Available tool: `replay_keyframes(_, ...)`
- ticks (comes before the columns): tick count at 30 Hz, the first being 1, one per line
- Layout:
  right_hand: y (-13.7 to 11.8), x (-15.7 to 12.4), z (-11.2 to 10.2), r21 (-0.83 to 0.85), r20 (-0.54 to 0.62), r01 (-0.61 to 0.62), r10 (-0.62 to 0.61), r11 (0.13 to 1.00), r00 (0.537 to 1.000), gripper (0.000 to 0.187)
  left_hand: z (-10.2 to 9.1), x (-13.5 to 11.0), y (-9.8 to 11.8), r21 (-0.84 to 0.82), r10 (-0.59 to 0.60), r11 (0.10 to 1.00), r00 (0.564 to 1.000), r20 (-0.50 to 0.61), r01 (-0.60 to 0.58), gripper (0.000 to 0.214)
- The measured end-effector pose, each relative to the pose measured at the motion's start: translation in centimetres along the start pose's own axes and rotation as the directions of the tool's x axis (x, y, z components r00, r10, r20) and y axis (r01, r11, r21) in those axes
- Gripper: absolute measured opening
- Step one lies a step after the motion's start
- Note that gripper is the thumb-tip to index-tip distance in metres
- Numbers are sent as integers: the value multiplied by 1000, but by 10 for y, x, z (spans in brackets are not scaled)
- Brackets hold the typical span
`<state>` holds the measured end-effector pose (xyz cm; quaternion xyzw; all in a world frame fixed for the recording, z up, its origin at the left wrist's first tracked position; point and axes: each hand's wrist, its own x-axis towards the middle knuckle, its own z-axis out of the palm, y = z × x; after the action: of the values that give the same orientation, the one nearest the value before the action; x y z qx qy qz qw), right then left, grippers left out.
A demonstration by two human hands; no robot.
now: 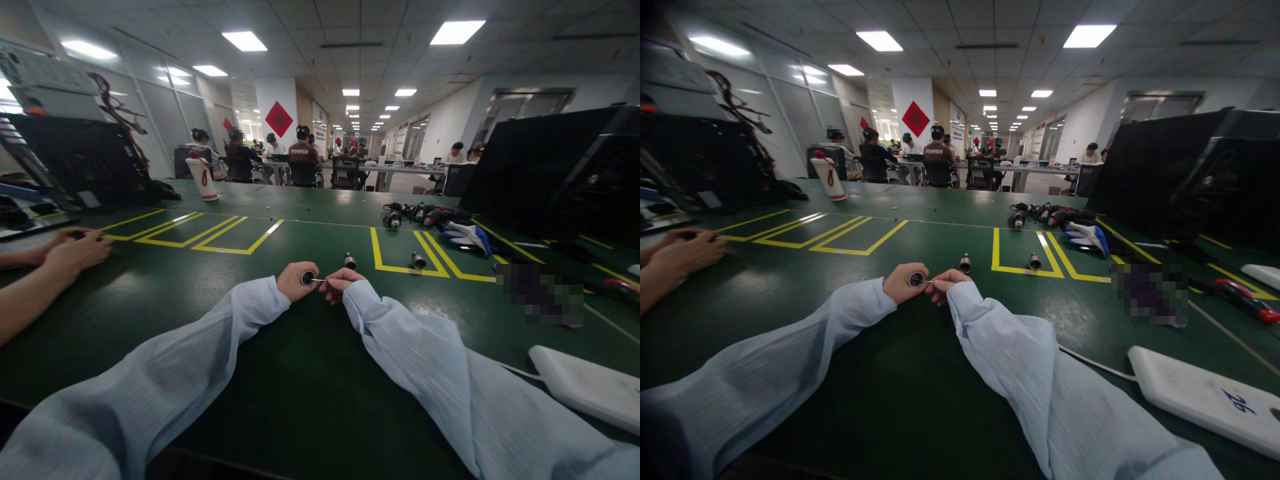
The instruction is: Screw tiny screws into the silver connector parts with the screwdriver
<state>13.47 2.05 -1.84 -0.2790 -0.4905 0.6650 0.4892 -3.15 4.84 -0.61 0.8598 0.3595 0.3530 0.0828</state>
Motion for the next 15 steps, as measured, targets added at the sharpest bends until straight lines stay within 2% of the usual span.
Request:
replay_keyframes(5, -2, -2, 1, -10, -37, 43, -43, 999, 998, 17, 1, 0, 0, 9, 18, 1000, 1000, 16, -18, 11)
replay_keyframes(8, -2, -5, 3, -94, -88, 110, -118, 990, 989, 12, 2, 0, 0, 81, 7, 997, 1000, 5, -8, 9)
replay_keyframes(11, -1, -7, 6, -197, -128, 153, -180, 969, 975, 7, 2, 1, -1, 157, 16, 987, 999, 40, -22, 6)
replay_keyframes(13, -1, -6, 6, -217, -125, 145, -175, 965, 977, 7, 1, 1, -2, 181, 28, 983, 997, 70, -40, 5)
replay_keyframes(15, -1, -4, 4, -181, -107, 99, -120, 978, 987, 9, 2, 1, -3, 189, 35, 981, 996, 81, -50, 4)
